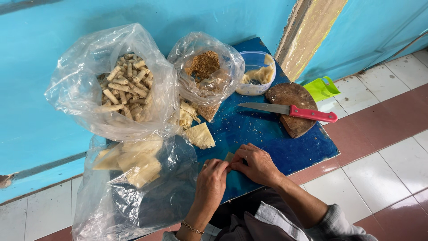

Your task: The person sits at a small blue table and folds filled pastry wrappers. They take a square wrapper, spoon brown filling onto it, fold it into a triangle, and press the edges together to seal, repeating this cycle for a batch of pastries.

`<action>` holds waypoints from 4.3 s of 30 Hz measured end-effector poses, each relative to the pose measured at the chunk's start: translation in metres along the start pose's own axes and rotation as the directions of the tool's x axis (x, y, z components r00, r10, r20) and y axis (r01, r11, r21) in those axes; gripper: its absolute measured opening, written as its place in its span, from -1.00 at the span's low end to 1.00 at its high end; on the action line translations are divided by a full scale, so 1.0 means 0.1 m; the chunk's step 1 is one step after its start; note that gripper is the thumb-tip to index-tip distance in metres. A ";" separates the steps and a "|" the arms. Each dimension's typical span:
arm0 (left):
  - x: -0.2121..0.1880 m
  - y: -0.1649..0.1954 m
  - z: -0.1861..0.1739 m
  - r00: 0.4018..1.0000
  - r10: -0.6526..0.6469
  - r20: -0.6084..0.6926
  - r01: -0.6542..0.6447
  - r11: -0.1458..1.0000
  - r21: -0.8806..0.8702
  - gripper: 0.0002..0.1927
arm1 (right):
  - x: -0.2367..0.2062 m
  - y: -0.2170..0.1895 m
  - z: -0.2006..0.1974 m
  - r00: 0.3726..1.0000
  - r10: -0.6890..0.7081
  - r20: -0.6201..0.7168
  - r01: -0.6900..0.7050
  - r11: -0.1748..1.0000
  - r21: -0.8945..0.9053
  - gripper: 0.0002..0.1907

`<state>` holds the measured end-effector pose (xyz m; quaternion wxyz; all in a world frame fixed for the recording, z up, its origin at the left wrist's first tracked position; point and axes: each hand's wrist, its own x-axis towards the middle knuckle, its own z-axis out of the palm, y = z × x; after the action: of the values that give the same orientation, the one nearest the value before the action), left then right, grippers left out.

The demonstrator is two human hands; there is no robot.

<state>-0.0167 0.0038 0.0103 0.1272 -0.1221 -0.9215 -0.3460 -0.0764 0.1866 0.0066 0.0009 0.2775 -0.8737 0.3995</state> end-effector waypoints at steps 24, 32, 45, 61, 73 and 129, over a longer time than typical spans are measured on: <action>0.05 -0.04 0.04 0.995 0.053 0.087 -0.065 0.989 0.136 -0.83 | -0.19 -0.18 -0.03 0.923 -0.331 -0.194 0.257 0.909 -0.328 -0.75; 0.08 -0.01 -0.03 0.997 0.068 0.045 -0.070 0.997 0.037 -0.73 | -0.12 -0.09 -0.04 0.951 -0.288 -0.116 0.236 0.914 -0.330 -0.80; 0.14 -0.08 0.01 0.998 0.037 0.050 -0.041 0.996 0.073 -0.91 | -0.15 -0.11 -0.14 0.925 -0.338 -0.171 0.287 0.920 -0.266 -0.77; 0.13 -0.08 0.07 0.998 0.055 -0.031 -0.051 0.994 0.101 -0.80 | -0.11 -0.16 -0.11 0.931 -0.348 -0.113 0.279 0.876 -0.394 -0.74; 0.15 -0.06 0.13 0.999 0.020 -0.047 -0.014 0.993 0.114 -0.63 | -0.08 -0.11 -0.08 0.909 -0.402 -0.115 0.278 0.786 -0.553 -0.50; 0.18 -0.24 0.01 0.850 -0.450 -0.272 0.279 0.825 -0.492 -0.64 | 1.67 0.00 0.05 0.936 -0.026 0.352 0.114 0.966 -0.234 -0.81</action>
<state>-0.0415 -0.0103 0.0011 0.2011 0.1034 -0.7846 -0.5774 -0.2164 0.1023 0.0401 -0.1032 0.3721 -0.8931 0.2308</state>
